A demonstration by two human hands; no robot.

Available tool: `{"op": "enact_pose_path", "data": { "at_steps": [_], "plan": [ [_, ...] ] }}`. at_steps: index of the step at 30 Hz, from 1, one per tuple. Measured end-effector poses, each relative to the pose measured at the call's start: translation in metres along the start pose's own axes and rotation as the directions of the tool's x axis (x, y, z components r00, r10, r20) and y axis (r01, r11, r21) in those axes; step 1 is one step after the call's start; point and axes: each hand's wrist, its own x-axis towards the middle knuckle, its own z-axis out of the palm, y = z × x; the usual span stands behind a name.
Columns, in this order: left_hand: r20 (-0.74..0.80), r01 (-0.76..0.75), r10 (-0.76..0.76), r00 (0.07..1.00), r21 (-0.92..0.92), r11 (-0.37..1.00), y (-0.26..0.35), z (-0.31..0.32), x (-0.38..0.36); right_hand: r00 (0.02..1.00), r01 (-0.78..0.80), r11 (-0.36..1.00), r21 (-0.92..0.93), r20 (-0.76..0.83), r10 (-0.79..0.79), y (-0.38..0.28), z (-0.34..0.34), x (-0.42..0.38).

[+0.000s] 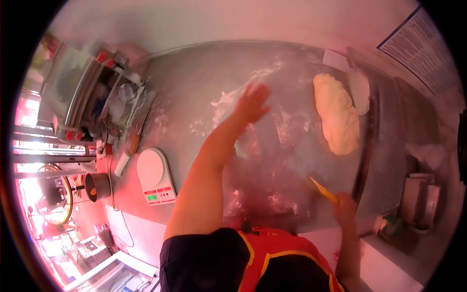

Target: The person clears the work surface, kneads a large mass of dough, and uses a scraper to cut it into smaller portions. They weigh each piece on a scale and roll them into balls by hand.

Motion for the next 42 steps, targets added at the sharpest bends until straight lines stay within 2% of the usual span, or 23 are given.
{"op": "enact_pose_path", "data": {
  "at_steps": [3, 4, 6, 9, 12, 14, 15, 16, 18, 20, 22, 24, 27, 28, 29, 30, 32, 34, 36, 37, 39, 40, 42],
  "plan": [
    [-0.035, 0.179, -0.180, 0.983, -0.012, 0.984, -0.046, -0.009, 0.011, 1.000, 0.010, 1.000, -0.013, -0.018, -0.010, -0.001, 0.000, 0.000],
    [-0.045, 0.297, -0.303, 0.952, -0.105, 0.949, -0.054, -0.015, 0.006, 1.000, 0.018, 1.000, -0.020, -0.022, -0.019, -0.001, 0.000, -0.001],
    [-0.027, 0.509, -0.537, 0.843, -0.279, 0.814, -0.066, -0.025, -0.007, 0.999, 0.027, 0.999, -0.020, -0.027, -0.028, 0.001, 0.000, -0.001],
    [-0.046, 0.666, -0.744, 0.667, -0.410, 0.623, -0.086, 0.009, -0.050, 1.000, 0.004, 0.999, -0.041, -0.005, -0.004, 0.002, 0.001, 0.001],
    [-0.006, 0.592, -0.600, 0.800, -0.158, 0.790, -0.032, -0.007, -0.064, 1.000, 0.016, 0.999, -0.031, 0.000, -0.016, 0.003, 0.000, 0.002],
    [-0.046, 0.342, -0.357, 0.933, -0.196, 0.919, 0.027, -0.009, -0.074, 0.999, 0.035, 0.999, -0.014, -0.017, -0.036, 0.001, -0.001, -0.001],
    [-0.009, 0.221, -0.226, 0.974, -0.185, 0.958, 0.060, -0.021, -0.086, 0.998, 0.046, 0.999, -0.008, -0.031, -0.046, 0.001, -0.001, -0.002],
    [0.023, 0.093, -0.091, 0.996, -0.178, 0.980, 0.088, -0.034, -0.100, 0.997, 0.059, 0.998, -0.003, -0.050, -0.059, 0.002, -0.002, 0.001],
    [0.153, -0.070, 0.109, 0.982, -0.240, 0.968, 0.133, -0.040, -0.140, 0.999, 0.035, 0.999, -0.019, -0.005, -0.035, 0.002, -0.004, 0.003],
    [0.155, -0.125, 0.182, 0.971, -0.322, 0.938, 0.146, -0.045, -0.187, 1.000, 0.005, 1.000, -0.015, 0.023, -0.005, 0.005, -0.008, 0.005],
    [0.342, 0.040, 0.061, 0.938, -0.279, 0.959, 0.126, -0.070, -0.206, 0.999, -0.021, 1.000, 0.018, 0.036, 0.020, 0.006, -0.008, 0.009],
    [0.262, 0.263, -0.218, 0.940, -0.153, 0.953, 0.094, -0.049, -0.224, 0.998, -0.024, 0.998, 0.066, 0.065, 0.020, 0.009, -0.009, 0.015],
    [0.085, 0.375, -0.373, 0.924, -0.012, 0.927, 0.103, -0.074, -0.204, 0.998, -0.020, 0.986, 0.168, 0.062, 0.009, 0.027, -0.017, 0.021],
    [0.049, 0.364, -0.362, 0.931, -0.195, 0.911, 0.115, -0.065, -0.191, 0.999, -0.020, 0.977, 0.212, 0.052, 0.010, 0.030, -0.022, 0.024],
    [0.011, 0.335, -0.357, 0.934, -0.372, 0.866, 0.128, -0.047, -0.175, 0.983, -0.171, 0.930, 0.325, 0.123, 0.137, 0.037, -0.037, 0.027],
    [-0.030, 0.288, -0.359, 0.933, -0.536, 0.794, 0.142, -0.037, -0.156, 0.978, -0.192, 0.864, 0.465, 0.017, 0.208, 0.047, -0.045, 0.029],
    [0.209, 0.395, -0.436, 0.875, -0.830, 0.394, 0.193, -0.044, -0.101, 0.912, -0.164, 0.682, 0.712, -0.154, 0.380, 0.068, -0.059, 0.033],
    [0.479, 0.496, -0.409, 0.777, -0.865, -0.073, 0.249, -0.072, -0.044, 0.896, -0.219, 0.711, 0.669, -0.152, 0.418, 0.095, -0.068, 0.042],
    [0.531, 0.450, -0.419, 0.736, -0.847, -0.283, 0.289, -0.061, 0.007, 0.862, -0.310, 0.754, 0.579, -0.163, 0.480, 0.122, -0.051, 0.059],
    [0.477, 0.482, -0.547, 0.688, -0.864, -0.147, 0.312, -0.050, 0.032, 0.879, -0.313, 0.803, 0.507, -0.165, 0.447, 0.130, -0.040, 0.072],
    [0.300, 0.568, -0.755, 0.583, -0.815, 0.114, 0.345, -0.031, 0.066, 0.892, -0.248, 0.819, 0.518, -0.206, 0.401, 0.138, -0.014, 0.098],
    [0.371, 0.624, -0.760, 0.534, -0.779, 0.059, 0.349, -0.049, 0.070, 0.897, -0.217, 0.825, 0.521, -0.226, 0.379, 0.131, -0.012, 0.106],
    [0.503, 0.721, -0.754, 0.421, -0.691, -0.059, 0.356, -0.081, 0.078, 0.899, -0.278, 0.796, 0.538, -0.147, 0.413, 0.104, -0.017, 0.111]
  ]
}}
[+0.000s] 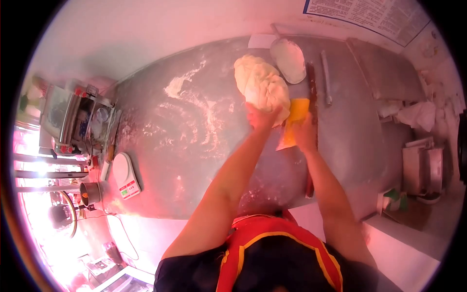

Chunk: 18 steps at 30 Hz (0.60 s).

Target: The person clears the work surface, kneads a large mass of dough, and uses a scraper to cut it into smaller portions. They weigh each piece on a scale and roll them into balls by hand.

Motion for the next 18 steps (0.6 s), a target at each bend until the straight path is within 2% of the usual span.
{"op": "enact_pose_path", "data": {
  "at_steps": [1, 3, 4, 6, 7, 9, 10, 12, 13, 14, 16, 17, 18],
  "plan": [
    [0.015, -0.117, 0.118, 0.993, -0.064, 0.991, -0.013, 0.006, 0.014, 0.999, -0.034, 0.999, 0.001, 0.026, 0.034, -0.012, 0.003, -0.004],
    [0.017, -0.342, 0.351, 0.936, -0.190, 0.920, -0.048, 0.006, 0.059, 0.999, 0.039, 0.994, 0.101, 0.003, -0.039, -0.008, 0.014, -0.016],
    [0.135, -0.300, 0.339, 0.931, -0.246, 0.922, -0.043, -0.015, 0.070, 0.997, 0.077, 0.985, 0.153, -0.008, -0.076, -0.007, 0.017, -0.022],
    [0.364, -0.178, 0.300, 0.882, -0.332, 0.926, -0.036, -0.072, 0.081, 0.985, 0.091, 0.989, 0.120, 0.133, -0.107, -0.005, 0.010, -0.041],
    [0.410, -0.168, 0.284, 0.867, -0.297, 0.940, -0.032, -0.096, 0.082, 0.972, 0.105, 0.988, 0.110, 0.201, -0.125, -0.006, 0.007, -0.045],
    [0.496, -0.149, 0.247, 0.833, -0.228, 0.962, -0.026, -0.134, 0.077, 0.927, 0.243, 0.969, 0.050, 0.282, -0.247, 0.008, -0.023, -0.033],
    [0.506, -0.113, 0.251, 0.825, -0.288, 0.951, -0.026, -0.142, 0.065, 0.895, 0.313, 0.950, 0.020, 0.329, -0.302, 0.010, -0.038, -0.027],
    [0.527, -0.041, 0.274, 0.804, -0.411, 0.911, -0.027, -0.147, 0.047, 0.916, 0.276, 0.960, -0.045, 0.313, -0.249, -0.028, -0.072, -0.017],
    [0.547, -0.135, 0.284, 0.787, -0.296, 0.946, -0.028, -0.144, 0.054, 0.865, 0.450, 0.892, -0.040, 0.269, -0.424, -0.034, -0.072, -0.003],
    [0.446, -0.235, 0.277, 0.851, -0.147, 0.961, -0.031, -0.137, 0.056, 0.781, 0.605, 0.795, -0.042, 0.227, -0.582, -0.043, -0.069, 0.012],
    [0.219, -0.359, 0.318, 0.922, 0.181, 0.916, -0.018, -0.117, 0.049, 0.712, 0.657, 0.749, -0.081, 0.393, -0.582, -0.098, -0.065, 0.030],
    [0.162, -0.396, 0.368, 0.916, 0.216, 0.892, -0.031, -0.100, 0.064, 0.684, 0.673, 0.731, -0.114, 0.471, -0.556, -0.120, -0.056, 0.039],
    [0.140, -0.376, 0.352, 0.926, 0.234, 0.896, -0.029, -0.094, 0.060, 0.655, 0.688, 0.711, -0.144, 0.546, -0.522, -0.138, -0.046, 0.046]
  ]
}}
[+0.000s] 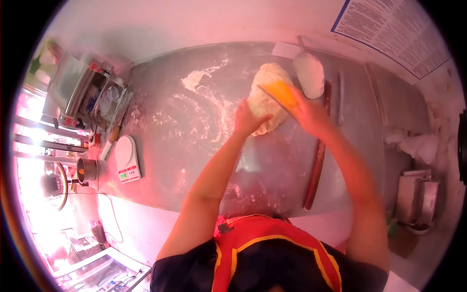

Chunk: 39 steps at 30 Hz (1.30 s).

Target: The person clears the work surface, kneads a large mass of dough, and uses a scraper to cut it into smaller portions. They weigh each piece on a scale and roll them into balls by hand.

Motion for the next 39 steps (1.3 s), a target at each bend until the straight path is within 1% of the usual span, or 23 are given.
{"op": "enact_pose_path", "data": {
  "at_steps": [1, 2, 3, 4, 7, 9, 10, 13, 16, 19, 21, 22, 24, 25, 28, 29, 31, 32, 34, 36, 37, 39],
  "plan": [
    [-0.017, 0.022, -0.021, 1.000, 0.016, 1.000, 0.008, 0.003, -0.006, 0.996, 0.006, 0.999, -0.039, 0.086, -0.003, -0.006, 0.000, 0.015],
    [-0.033, 0.045, -0.044, 0.998, 0.032, 0.998, 0.014, 0.004, -0.011, 0.992, 0.021, 0.995, -0.094, 0.124, -0.010, -0.007, 0.006, 0.026],
    [-0.031, 0.062, -0.063, 0.998, -0.037, 0.997, 0.017, 0.002, -0.014, 0.986, 0.038, 0.989, -0.146, 0.164, -0.014, -0.006, 0.015, 0.037],
    [-0.051, 0.058, -0.060, 0.997, -0.047, 0.997, 0.012, 0.005, -0.014, 0.979, 0.055, 0.980, -0.194, 0.203, -0.015, -0.004, 0.025, 0.045],
    [-0.124, 0.031, -0.038, 0.991, -0.058, 0.998, -0.001, 0.016, -0.012, 0.981, 0.176, 0.978, -0.113, 0.104, -0.164, 0.009, 0.054, 0.056],
    [-0.202, -0.014, 0.008, 0.979, -0.030, 0.999, -0.008, 0.023, -0.010, 0.980, 0.133, 0.985, -0.105, 0.160, -0.116, 0.012, 0.061, 0.068],
    [-0.213, -0.021, 0.016, 0.977, -0.025, 0.999, -0.011, 0.025, -0.009, 0.978, 0.111, 0.989, -0.101, 0.188, -0.091, 0.012, 0.064, 0.074],
    [-0.240, -0.040, 0.032, 0.970, -0.030, 0.999, -0.020, 0.027, -0.005, 0.973, 0.131, 0.990, -0.055, 0.197, -0.118, 0.013, 0.082, 0.091],
    [-0.249, -0.044, 0.024, 0.968, -0.076, 0.996, -0.021, 0.025, -0.003, 0.983, 0.112, 0.991, -0.070, 0.154, -0.100, 0.022, 0.102, 0.099],
    [-0.246, -0.043, 0.013, 0.969, -0.118, 0.992, -0.020, 0.028, -0.010, 0.991, 0.126, 0.980, -0.155, 0.073, -0.116, 0.027, 0.119, 0.105],
    [-0.264, -0.075, 0.039, 0.964, -0.130, 0.989, -0.017, 0.023, -0.009, 0.988, 0.106, 0.985, -0.138, 0.125, -0.089, 0.027, 0.116, 0.106],
    [-0.289, -0.146, 0.107, 0.951, -0.116, 0.982, -0.013, 0.020, -0.018, 0.985, 0.101, 0.986, -0.130, 0.151, -0.081, 0.026, 0.113, 0.107],
    [-0.316, -0.276, 0.239, 0.918, -0.076, 0.958, -0.007, 0.017, -0.059, 0.990, 0.073, 0.992, -0.107, 0.131, -0.058, 0.027, 0.114, 0.110],
    [-0.344, -0.327, 0.282, 0.896, -0.080, 0.942, -0.003, 0.019, -0.082, 0.991, 0.054, 0.994, -0.091, 0.129, -0.042, 0.028, 0.116, 0.107],
    [-0.365, -0.313, 0.214, 0.906, -0.238, 0.919, -0.006, 0.012, -0.133, 0.987, 0.152, 0.988, -0.022, 0.053, -0.150, 0.033, 0.113, 0.098],
    [-0.387, -0.280, 0.168, 0.906, -0.252, 0.926, -0.018, 0.010, -0.139, 0.985, 0.174, 0.983, -0.054, 0.010, -0.174, 0.033, 0.109, 0.091],
    [-0.439, -0.205, 0.060, 0.896, -0.291, 0.935, -0.057, 0.013, -0.144, 0.991, 0.132, 0.990, -0.057, 0.004, -0.132, 0.001, 0.058, 0.061],
    [-0.427, -0.159, -0.005, 0.904, -0.348, 0.924, -0.074, 0.010, -0.150, 0.994, 0.109, 0.993, -0.054, 0.010, -0.108, -0.011, 0.041, 0.041],
    [-0.406, -0.074, -0.128, 0.905, -0.447, 0.892, -0.107, -0.012, -0.153, 0.990, 0.131, 0.991, -0.041, -0.051, -0.133, 0.001, 0.034, 0.010],
    [-0.461, -0.130, -0.256, 0.850, -0.654, 0.746, -0.119, -0.040, -0.157, 0.959, 0.244, 0.969, 0.038, -0.156, -0.235, 0.017, 0.047, -0.022],
    [-0.477, -0.174, -0.325, 0.817, -0.740, 0.649, -0.124, -0.052, -0.157, 0.976, 0.189, 0.979, 0.072, -0.122, -0.180, 0.019, 0.053, -0.036],
    [-0.487, -0.105, -0.367, 0.793, -0.702, 0.704, -0.147, -0.076, -0.158, 0.997, 0.078, 0.989, 0.127, -0.036, -0.074, 0.017, 0.069, -0.058]
  ]
}}
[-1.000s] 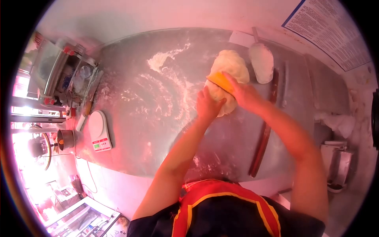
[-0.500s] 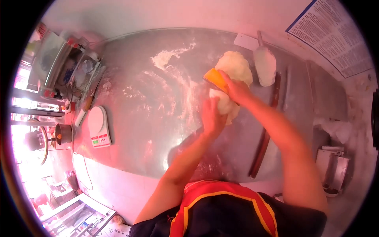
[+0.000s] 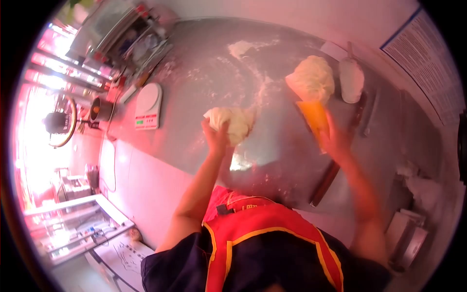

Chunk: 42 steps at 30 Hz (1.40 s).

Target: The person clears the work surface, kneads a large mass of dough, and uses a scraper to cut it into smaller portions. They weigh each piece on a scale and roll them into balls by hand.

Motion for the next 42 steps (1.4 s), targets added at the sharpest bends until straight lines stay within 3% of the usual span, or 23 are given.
{"op": "enact_pose_path", "data": {
  "at_steps": [1, 2, 5, 6, 9, 12, 15, 16, 18, 19, 20, 23, 26, 29, 32, 35, 41, 42],
  "plan": [
    [-0.020, 0.009, -0.008, 1.000, 0.048, 0.999, 0.005, -0.014, 0.008, 1.000, -0.004, 1.000, 0.028, 0.007, 0.004, 0.000, 0.016, -0.006],
    [0.001, 0.142, -0.145, 0.989, 0.199, 0.970, 0.011, -0.029, 0.012, 1.000, -0.010, 0.998, 0.056, 0.010, 0.010, 0.002, 0.034, -0.011],
    [0.132, -0.107, 0.018, 0.991, 0.710, 0.696, 0.021, -0.060, 0.005, 0.997, -0.058, 0.994, 0.090, 0.062, 0.052, -0.027, 0.061, -0.013],
    [0.247, -0.320, 0.205, 0.947, 0.703, 0.635, 0.018, -0.066, 0.000, 0.997, -0.047, 0.991, 0.123, 0.059, 0.040, -0.040, 0.066, -0.014],
    [0.583, -0.677, 0.390, 0.713, 0.717, 0.166, 0.028, -0.058, -0.025, 0.999, -0.035, 0.982, 0.183, 0.022, 0.032, -0.061, 0.077, -0.015],
    [0.706, -0.811, 0.443, 0.553, 0.578, 0.092, 0.017, -0.044, 0.008, 0.996, -0.063, 0.982, 0.179, -0.049, 0.073, -0.073, 0.092, -0.017],
    [0.748, -0.856, 0.476, 0.462, 0.516, 0.019, 0.002, -0.039, 0.061, 0.981, -0.128, 0.979, 0.161, -0.125, 0.149, -0.089, 0.106, -0.019],
    [0.769, -0.840, 0.362, 0.527, 0.536, 0.083, 0.016, -0.037, 0.080, 0.968, -0.193, 0.967, 0.168, -0.127, 0.215, -0.096, 0.109, -0.021],
    [0.727, -0.683, -0.025, 0.686, 0.656, 0.321, 0.051, -0.022, 0.127, 0.944, -0.256, 0.948, 0.192, -0.160, 0.287, -0.111, 0.116, -0.019],
    [0.678, -0.568, -0.236, 0.696, 0.721, 0.396, 0.066, -0.016, 0.146, 0.936, -0.261, 0.943, 0.208, -0.184, 0.299, -0.118, 0.121, -0.019],
    [0.708, -0.578, -0.287, 0.646, 0.699, 0.422, 0.077, -0.014, 0.160, 0.926, -0.271, 0.941, 0.201, -0.213, 0.313, -0.126, 0.124, -0.021],
    [0.731, -0.693, 0.086, 0.677, 0.593, 0.410, 0.045, -0.006, 0.172, 0.883, -0.321, 0.935, 0.150, -0.309, 0.353, -0.154, 0.136, -0.027],
    [0.805, -0.726, 0.144, 0.576, 0.422, 0.544, 0.028, -0.011, 0.157, 0.843, -0.396, 0.887, 0.240, -0.289, 0.454, -0.186, 0.134, -0.025],
    [0.845, -0.939, 0.428, 0.321, 0.226, 0.260, 0.011, -0.031, 0.127, 0.841, -0.331, 0.913, 0.240, -0.364, 0.401, -0.195, 0.138, -0.021],
    [0.927, -0.964, 0.280, 0.249, 0.264, -0.015, 0.010, -0.040, 0.099, 0.821, -0.429, 0.867, 0.252, -0.292, 0.491, -0.207, 0.136, -0.005],
    [0.888, -0.924, 0.370, 0.271, 0.349, -0.159, -0.020, -0.021, 0.108, 0.829, -0.467, 0.863, 0.193, -0.243, 0.503, -0.218, 0.133, 0.009],
    [0.876, -0.856, 0.061, 0.479, 0.451, 0.252, 0.013, 0.007, 0.133, 0.887, -0.286, 0.946, 0.152, -0.332, 0.322, -0.215, 0.127, 0.016],
    [0.883, -0.839, 0.079, 0.463, 0.408, 0.359, 0.020, 0.004, 0.133, 0.886, -0.303, 0.939, 0.161, -0.316, 0.340, -0.216, 0.127, 0.015]
  ]
}}
